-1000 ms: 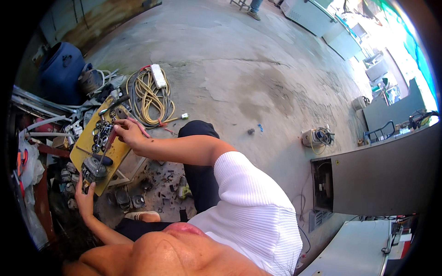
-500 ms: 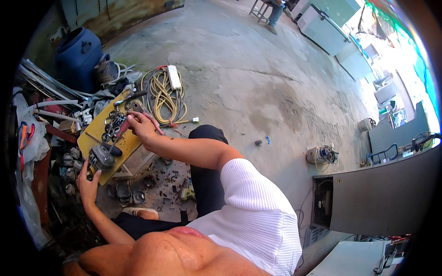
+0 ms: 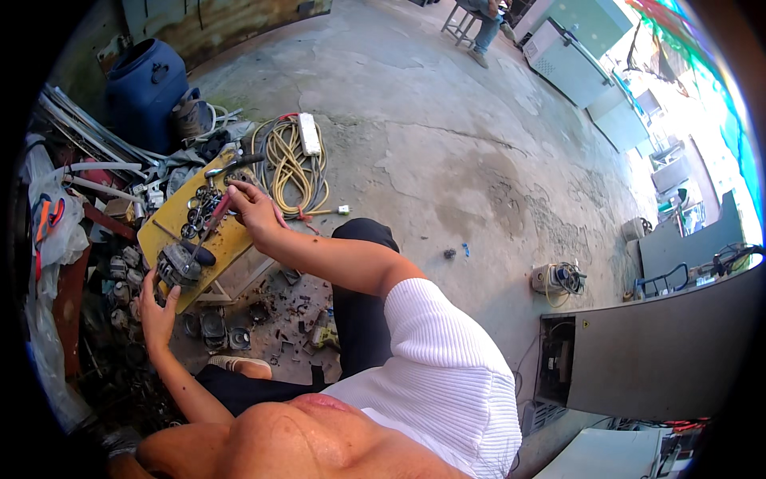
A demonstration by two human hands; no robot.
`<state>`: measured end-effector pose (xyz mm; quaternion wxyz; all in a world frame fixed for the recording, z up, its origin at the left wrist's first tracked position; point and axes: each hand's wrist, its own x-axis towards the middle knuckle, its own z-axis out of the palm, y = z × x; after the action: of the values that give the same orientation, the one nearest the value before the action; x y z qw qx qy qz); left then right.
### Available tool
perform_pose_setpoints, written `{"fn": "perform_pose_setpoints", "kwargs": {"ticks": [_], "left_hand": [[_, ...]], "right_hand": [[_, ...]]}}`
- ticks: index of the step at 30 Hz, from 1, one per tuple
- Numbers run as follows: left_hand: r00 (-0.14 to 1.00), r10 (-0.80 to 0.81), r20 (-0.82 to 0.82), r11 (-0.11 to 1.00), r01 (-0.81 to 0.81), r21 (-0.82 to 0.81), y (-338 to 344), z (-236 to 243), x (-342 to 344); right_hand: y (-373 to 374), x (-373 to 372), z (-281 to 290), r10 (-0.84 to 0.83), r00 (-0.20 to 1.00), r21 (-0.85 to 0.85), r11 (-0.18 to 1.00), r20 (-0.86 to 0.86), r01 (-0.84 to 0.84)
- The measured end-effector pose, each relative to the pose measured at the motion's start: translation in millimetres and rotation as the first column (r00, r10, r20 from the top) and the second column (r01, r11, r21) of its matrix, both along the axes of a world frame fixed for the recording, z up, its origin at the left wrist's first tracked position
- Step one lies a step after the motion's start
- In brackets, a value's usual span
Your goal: The person disassembles an electric motor by hand using a screwdriver to remove screws and then separates the metal housing to reveal internal rotor and stator components.
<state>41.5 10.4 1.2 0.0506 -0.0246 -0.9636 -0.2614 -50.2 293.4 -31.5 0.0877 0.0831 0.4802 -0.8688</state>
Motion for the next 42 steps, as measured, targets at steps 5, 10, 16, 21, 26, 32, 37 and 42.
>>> {"fn": "perform_pose_setpoints", "kwargs": {"ticks": [5,10,16,21,26,32,37,42], "left_hand": [[0.999,0.006,0.039,0.999,-0.008,0.031,-0.5,3.2,-1.0],[0.999,-0.004,0.044,0.998,0.001,0.065,0.0,6.1,-2.2],[0.999,0.005,0.047,0.999,-0.008,0.052,-0.5,7.7,-1.3],[0.998,0.004,0.061,0.999,-0.006,0.035,1.0,7.7,-2.6],[0.998,0.007,0.058,1.000,-0.009,0.023,-1.2,5.7,-3.0],[0.999,0.019,0.043,0.999,-0.020,0.028,-3.0,2.1,-3.5],[1.000,0.008,0.023,1.000,-0.009,0.019,-7.5,-0.4,-7.6],[0.999,-0.021,0.044,0.999,0.019,0.038,-11.1,3.3,-4.5]], "right_hand": [[-4.1,-1.9,-13.6,-0.047,0.999,-0.048,0.998,0.018,0.048],[-3.9,-2.4,-21.8,-0.026,1.000,-0.183,0.983,-0.013,0.024],[-2.2,5.1,-4.9,-0.012,0.997,-0.040,0.999,0.072,0.015],[-0.1,-4.0,-31.7,-0.001,1.000,-0.128,0.992,-0.023,-0.001],[-0.5,-1.0,-26.8,0.000,1.000,-0.145,0.989,-0.018,-0.003],[4.1,6.3,-6.1,0.008,0.997,-0.074,0.997,0.081,-0.002],[1.6,0.2,-26.1,-0.012,1.000,-0.133,0.991,0.007,0.013],[-0.8,-0.4,-28.7,-0.015,1.000,-0.203,0.979,-0.016,0.012]]}}
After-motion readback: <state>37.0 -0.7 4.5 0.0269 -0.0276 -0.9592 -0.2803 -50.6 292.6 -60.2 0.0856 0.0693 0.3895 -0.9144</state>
